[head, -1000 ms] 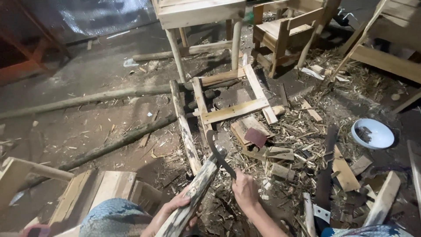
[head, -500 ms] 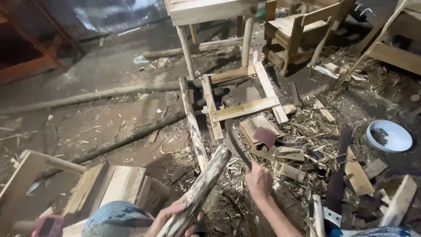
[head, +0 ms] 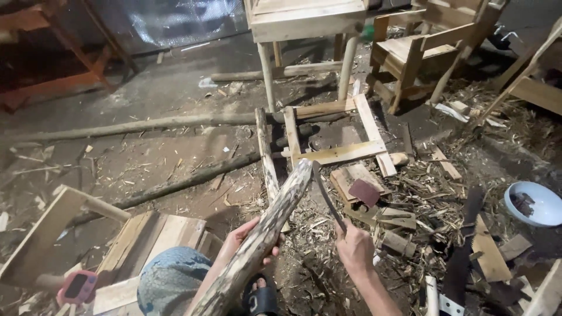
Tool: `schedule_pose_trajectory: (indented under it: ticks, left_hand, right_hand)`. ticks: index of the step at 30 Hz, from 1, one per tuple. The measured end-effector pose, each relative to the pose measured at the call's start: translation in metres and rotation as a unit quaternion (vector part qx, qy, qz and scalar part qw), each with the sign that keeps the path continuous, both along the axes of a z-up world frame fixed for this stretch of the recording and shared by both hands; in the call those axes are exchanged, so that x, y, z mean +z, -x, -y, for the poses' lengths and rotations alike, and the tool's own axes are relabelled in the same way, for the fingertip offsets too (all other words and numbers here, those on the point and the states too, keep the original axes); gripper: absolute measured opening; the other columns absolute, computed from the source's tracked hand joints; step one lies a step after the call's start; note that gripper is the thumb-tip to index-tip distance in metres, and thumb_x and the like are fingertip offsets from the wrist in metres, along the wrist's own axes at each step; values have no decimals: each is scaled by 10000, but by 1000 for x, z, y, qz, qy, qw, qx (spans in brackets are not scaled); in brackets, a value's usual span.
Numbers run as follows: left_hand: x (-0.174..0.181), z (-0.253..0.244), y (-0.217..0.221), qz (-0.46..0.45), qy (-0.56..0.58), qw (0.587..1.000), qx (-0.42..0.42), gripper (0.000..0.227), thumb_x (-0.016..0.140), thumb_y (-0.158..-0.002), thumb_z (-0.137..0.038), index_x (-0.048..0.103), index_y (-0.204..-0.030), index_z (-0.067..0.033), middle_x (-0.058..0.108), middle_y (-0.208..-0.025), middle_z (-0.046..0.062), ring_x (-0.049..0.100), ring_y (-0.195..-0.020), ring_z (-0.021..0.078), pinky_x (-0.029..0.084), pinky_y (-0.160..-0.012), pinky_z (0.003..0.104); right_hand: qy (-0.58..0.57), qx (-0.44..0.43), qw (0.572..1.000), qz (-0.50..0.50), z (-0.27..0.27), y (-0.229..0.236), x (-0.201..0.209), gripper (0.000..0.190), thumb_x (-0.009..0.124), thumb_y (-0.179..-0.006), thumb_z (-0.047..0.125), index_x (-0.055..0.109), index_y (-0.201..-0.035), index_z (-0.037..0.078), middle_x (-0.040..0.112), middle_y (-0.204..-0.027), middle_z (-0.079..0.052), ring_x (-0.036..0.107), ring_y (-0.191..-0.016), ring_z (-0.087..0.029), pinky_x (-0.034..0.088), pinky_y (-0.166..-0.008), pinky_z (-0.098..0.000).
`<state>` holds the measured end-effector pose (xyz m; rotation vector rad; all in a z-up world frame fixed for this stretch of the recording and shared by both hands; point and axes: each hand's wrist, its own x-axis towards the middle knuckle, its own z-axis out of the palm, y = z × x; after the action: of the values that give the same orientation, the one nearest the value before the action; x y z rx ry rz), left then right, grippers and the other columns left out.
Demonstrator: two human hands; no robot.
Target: Peeling bark from a wooden branch using a curved blade tool in a woodworking area.
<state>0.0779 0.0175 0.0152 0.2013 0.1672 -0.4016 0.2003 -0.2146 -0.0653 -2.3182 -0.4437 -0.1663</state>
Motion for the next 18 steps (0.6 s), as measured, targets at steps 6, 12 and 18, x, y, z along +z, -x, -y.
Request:
schedule_pose_trajectory:
  ticks: [6, 12, 18]
  left_hand:
    - [-7, 7, -26, 3, -21, 999, -42, 493, 360, -976, -353, 370, -1286, 31, 560, -998, 259, 627, -723, 309, 605, -550, 363]
    - [3, 6, -70, -27, -108, 988, -104, 395, 421, -969, -349, 490, -1137, 2, 620, -845, 180, 640, -630, 252, 573, -523, 310]
    - [1, -7, -79, -62, -119, 988, -74, 393, 478, -947, -330, 472, -1153, 4, 607, -831, 215, 629, -607, 274, 562, -500, 343]
  right_hand:
    - [-9, 39, 999, -36, -6, -3, 29, 177, 556, -913, 127, 638, -915, -29, 621, -522, -70, 457, -279, -83, 330, -221, -193]
    - [-20, 79, 996, -46, -25, -3, 57, 188, 558, -907, 117, 655, -901, -44, 629, -536, -84, 451, -285, -75, 295, -220, -184]
    - [-4, 52, 996, 68, -15, -72, 136, 407, 469, -977, 241, 614, -839, -114, 528, -430, -66, 388, -233, -96, 275, -171, -205]
